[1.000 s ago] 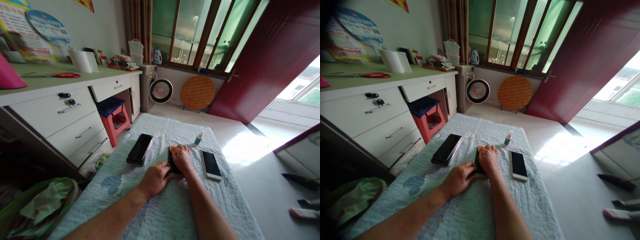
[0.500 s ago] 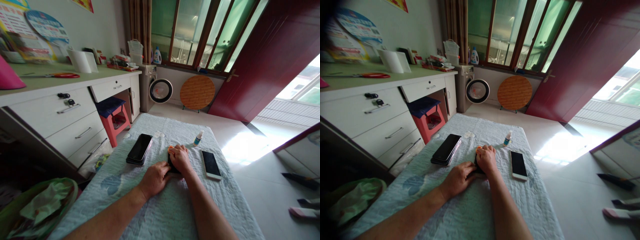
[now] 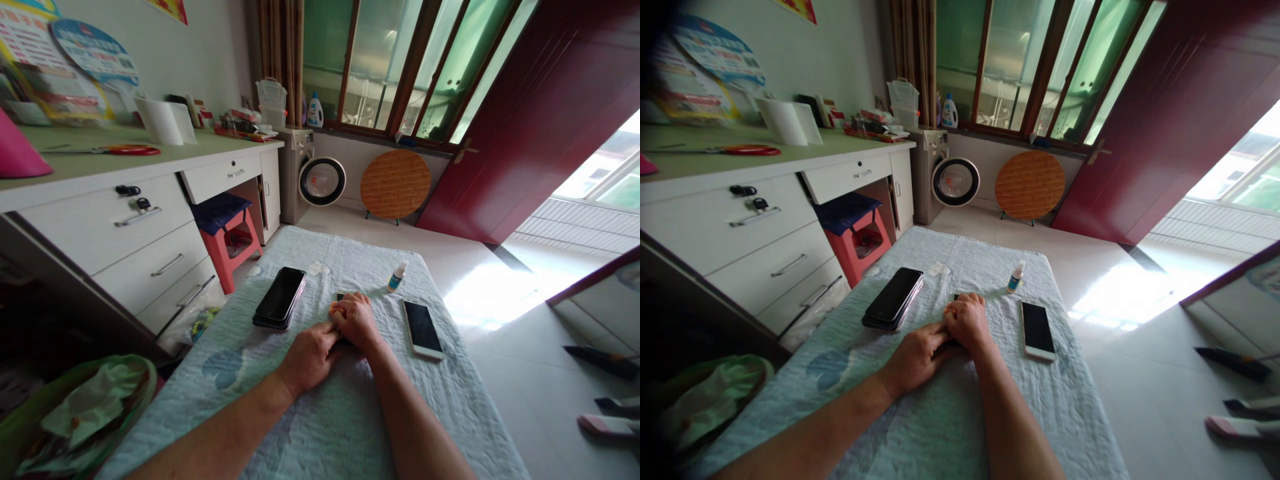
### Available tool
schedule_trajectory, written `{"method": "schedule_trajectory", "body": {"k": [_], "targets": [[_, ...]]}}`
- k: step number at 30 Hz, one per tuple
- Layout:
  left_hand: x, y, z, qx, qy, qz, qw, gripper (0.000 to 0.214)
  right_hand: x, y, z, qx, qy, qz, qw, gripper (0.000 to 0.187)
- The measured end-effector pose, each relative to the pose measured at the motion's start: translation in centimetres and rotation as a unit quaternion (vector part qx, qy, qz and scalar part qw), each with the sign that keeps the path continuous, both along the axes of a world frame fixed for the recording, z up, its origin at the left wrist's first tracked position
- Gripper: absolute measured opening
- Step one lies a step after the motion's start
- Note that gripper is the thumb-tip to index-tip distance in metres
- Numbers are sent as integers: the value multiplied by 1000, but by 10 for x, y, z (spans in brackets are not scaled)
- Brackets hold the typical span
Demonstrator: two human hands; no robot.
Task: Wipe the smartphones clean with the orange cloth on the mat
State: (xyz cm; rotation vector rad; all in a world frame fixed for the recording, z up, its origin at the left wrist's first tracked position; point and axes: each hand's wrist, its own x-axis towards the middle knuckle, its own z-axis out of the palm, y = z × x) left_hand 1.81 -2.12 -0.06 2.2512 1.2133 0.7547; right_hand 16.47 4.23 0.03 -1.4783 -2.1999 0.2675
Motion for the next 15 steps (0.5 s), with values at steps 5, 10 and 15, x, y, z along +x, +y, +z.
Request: {"method": "schedule_trajectory", "body": {"k": [5,10,15], "targets": [[-1,0,-1,0,13,4,1000,17,1,1,-2,6,-9,-28,1000,21],[-1,0,-3,2,15,7,1000,16,1,1,-2,14,-19,-32,999,20],[0,0,-3,5,-5,2,1000,19,1,1,-1,7,-11,-17,1000,19]]}}
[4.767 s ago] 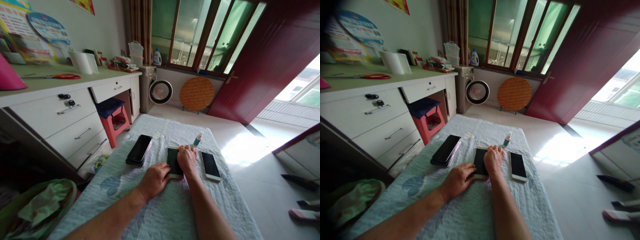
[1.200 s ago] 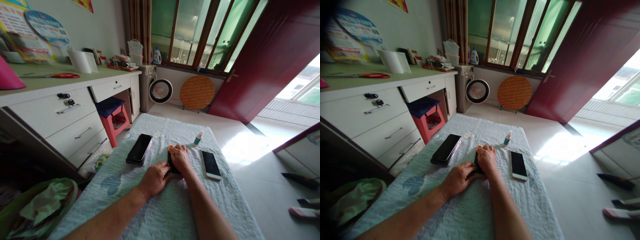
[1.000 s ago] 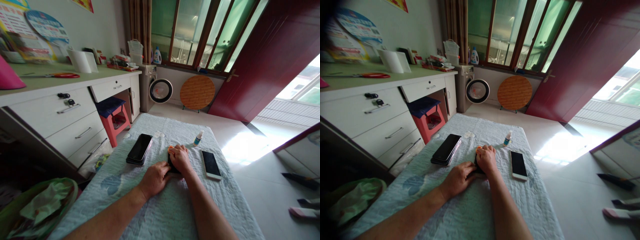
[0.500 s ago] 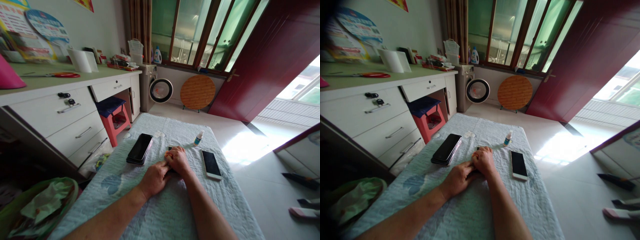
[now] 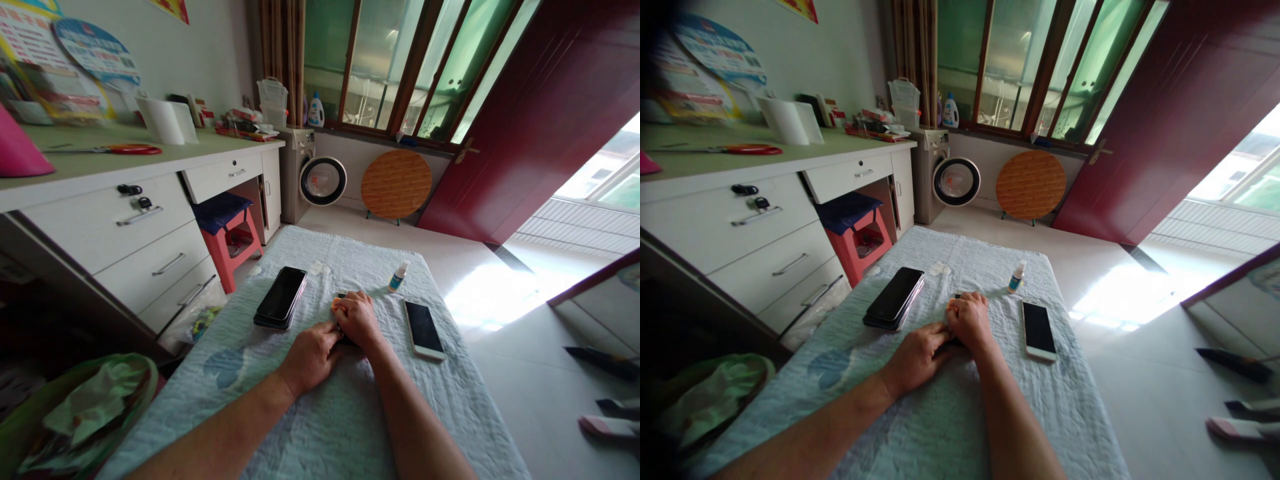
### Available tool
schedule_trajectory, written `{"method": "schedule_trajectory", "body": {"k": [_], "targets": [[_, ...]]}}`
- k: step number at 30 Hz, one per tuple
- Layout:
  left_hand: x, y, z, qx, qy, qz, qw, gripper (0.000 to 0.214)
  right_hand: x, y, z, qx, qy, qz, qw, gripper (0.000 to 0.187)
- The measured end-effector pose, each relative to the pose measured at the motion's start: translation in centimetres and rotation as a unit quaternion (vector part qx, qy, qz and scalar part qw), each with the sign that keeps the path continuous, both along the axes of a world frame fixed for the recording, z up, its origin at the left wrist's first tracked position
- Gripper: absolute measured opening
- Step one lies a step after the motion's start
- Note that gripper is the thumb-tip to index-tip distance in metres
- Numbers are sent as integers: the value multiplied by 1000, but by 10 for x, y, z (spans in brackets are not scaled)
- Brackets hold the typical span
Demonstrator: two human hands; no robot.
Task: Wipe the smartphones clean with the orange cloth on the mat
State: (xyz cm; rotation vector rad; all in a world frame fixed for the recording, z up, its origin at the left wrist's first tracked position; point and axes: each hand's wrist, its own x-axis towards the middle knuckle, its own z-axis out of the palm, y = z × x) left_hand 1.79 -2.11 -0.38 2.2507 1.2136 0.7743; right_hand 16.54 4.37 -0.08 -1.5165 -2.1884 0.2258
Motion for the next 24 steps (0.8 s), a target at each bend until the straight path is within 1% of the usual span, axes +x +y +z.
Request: {"method": "schedule_trajectory", "body": {"k": [8,12,18,21,24], "targets": [[-1,1,1,1,4,-3,1000,18,1,0,2,-13,6,2,1000,19],[-1,1,-1,2,14,1,1000,15,1,0,0,-3,9,-10,1000,21],[0,0,2,2,28,0,1000,13,2,-1,-1,7,-1,-29,1000,22],[0,0,2,-1,25,-1,1000,15,2,-1,-1,9,-4,-25,1000,21],[0,0,1,-3,15,1,1000,17,2,-1,1,4,-1,-8,1000,20]]}}
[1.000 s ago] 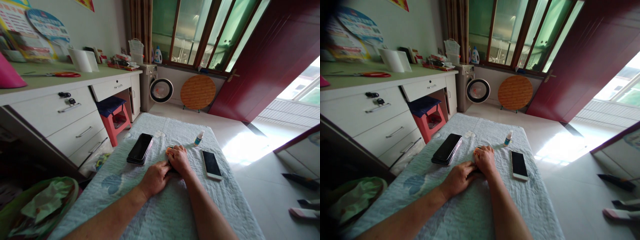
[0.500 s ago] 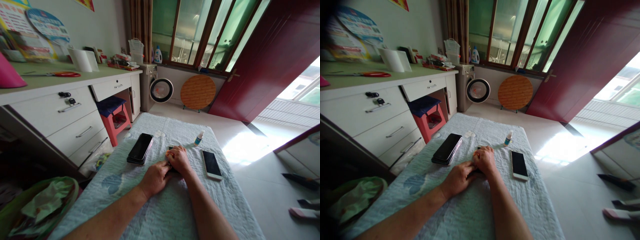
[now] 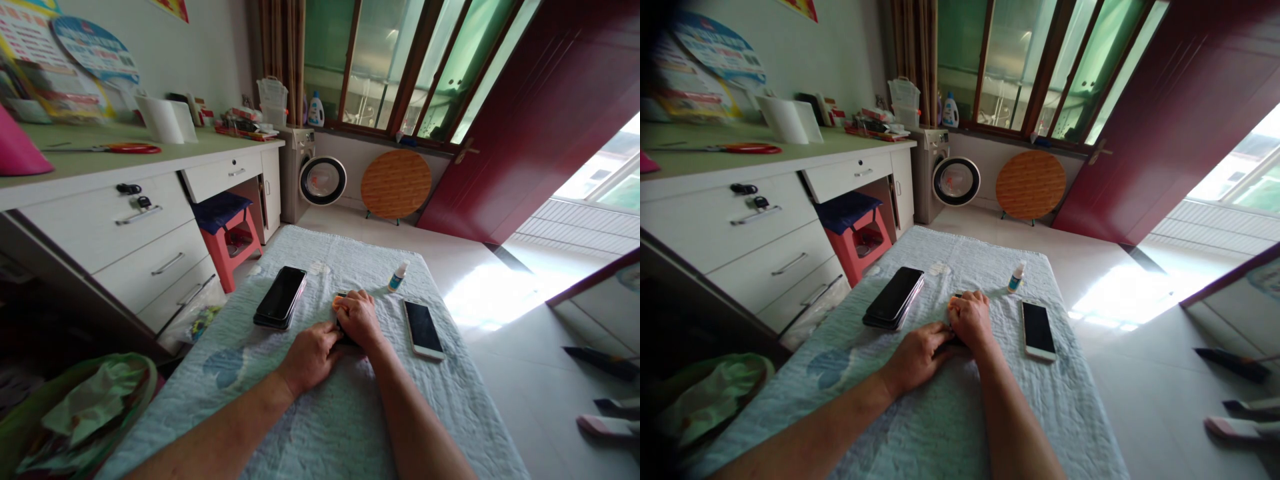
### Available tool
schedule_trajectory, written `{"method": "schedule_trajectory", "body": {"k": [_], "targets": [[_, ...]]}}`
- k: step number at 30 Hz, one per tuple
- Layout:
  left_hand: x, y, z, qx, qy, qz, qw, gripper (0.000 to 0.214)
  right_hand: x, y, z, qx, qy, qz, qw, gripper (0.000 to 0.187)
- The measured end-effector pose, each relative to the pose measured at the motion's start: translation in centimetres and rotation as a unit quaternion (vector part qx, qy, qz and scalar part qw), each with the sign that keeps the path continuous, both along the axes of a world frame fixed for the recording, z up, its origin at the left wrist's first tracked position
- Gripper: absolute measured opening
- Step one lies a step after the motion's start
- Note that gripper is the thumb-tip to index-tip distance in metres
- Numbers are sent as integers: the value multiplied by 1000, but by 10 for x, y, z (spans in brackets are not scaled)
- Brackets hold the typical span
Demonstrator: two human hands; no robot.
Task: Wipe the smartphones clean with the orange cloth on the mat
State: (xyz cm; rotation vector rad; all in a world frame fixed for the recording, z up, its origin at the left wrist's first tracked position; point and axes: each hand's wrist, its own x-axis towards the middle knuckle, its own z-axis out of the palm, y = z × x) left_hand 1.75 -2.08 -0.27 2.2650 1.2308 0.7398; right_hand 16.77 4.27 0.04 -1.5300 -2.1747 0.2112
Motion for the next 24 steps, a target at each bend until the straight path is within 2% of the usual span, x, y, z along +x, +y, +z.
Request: {"method": "schedule_trajectory", "body": {"k": [5,9,19,24], "targets": [[1,1,0,4,-20,-6,1000,20,0,1,1,-17,28,47,998,20],[0,1,0,10,-18,-3,1000,19,1,1,0,-16,38,49,998,19],[0,2,-3,14,30,0,999,18,15,4,4,-15,-28,-73,997,23],[-1,3,-4,16,42,2,999,22,18,5,4,-8,-59,-99,993,23]]}}
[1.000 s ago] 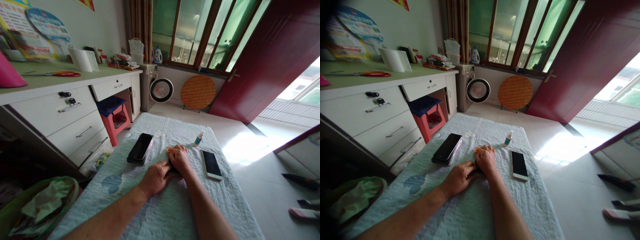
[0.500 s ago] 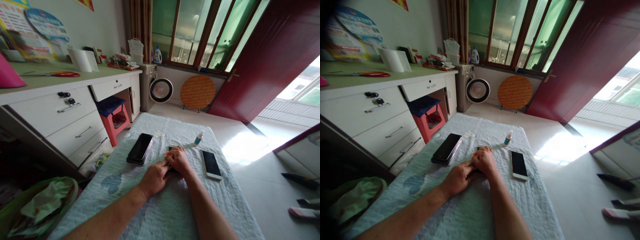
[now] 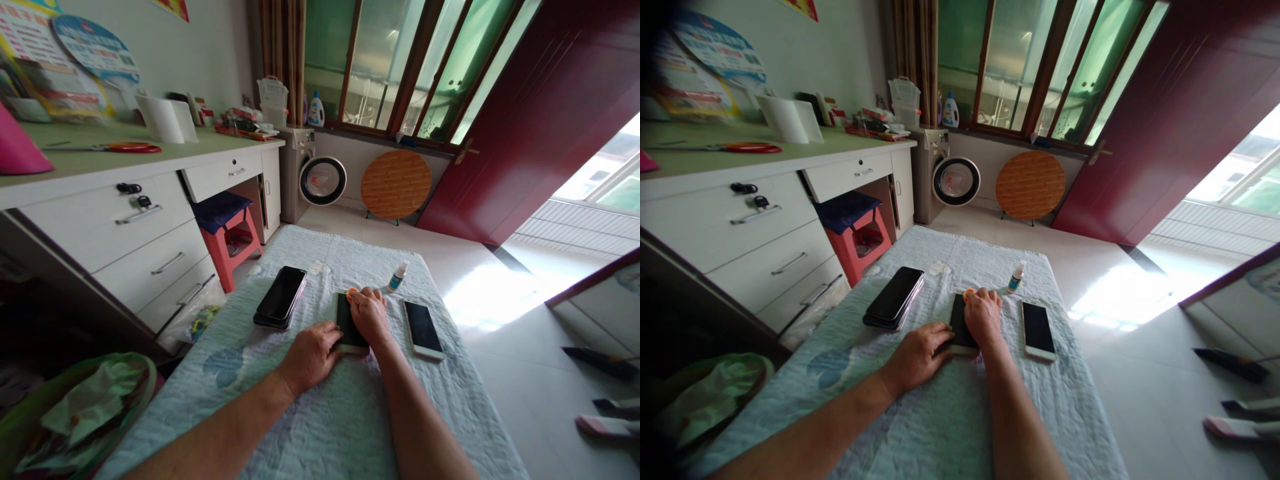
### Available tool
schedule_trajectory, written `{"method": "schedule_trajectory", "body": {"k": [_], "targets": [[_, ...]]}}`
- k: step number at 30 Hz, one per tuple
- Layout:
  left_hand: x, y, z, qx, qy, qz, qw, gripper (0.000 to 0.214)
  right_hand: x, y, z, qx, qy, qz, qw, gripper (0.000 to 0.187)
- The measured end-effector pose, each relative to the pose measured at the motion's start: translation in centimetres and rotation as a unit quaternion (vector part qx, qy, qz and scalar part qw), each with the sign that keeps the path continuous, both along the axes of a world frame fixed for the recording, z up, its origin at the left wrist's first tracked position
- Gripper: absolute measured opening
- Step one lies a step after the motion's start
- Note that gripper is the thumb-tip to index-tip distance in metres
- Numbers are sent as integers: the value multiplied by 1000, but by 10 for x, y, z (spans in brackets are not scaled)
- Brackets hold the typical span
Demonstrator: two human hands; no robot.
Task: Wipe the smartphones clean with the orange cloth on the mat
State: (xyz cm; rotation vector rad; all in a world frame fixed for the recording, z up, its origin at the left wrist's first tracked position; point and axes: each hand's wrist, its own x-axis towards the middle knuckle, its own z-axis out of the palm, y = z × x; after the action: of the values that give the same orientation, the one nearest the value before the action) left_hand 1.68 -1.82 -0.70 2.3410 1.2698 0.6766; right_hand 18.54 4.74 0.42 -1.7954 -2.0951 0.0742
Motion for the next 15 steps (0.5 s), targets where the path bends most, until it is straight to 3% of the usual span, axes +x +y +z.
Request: {"method": "schedule_trajectory", "body": {"k": [3,10,15], "targets": [[0,-1,1,-4,-8,3,1000,18,-1,0,2,-10,14,24,1000,22],[0,-2,5,-10,-33,1,999,18,-7,-4,3,-21,75,156,985,21],[0,-1,4,-9,-35,-4,999,20,-10,-6,3,-20,71,164,984,23]]}}
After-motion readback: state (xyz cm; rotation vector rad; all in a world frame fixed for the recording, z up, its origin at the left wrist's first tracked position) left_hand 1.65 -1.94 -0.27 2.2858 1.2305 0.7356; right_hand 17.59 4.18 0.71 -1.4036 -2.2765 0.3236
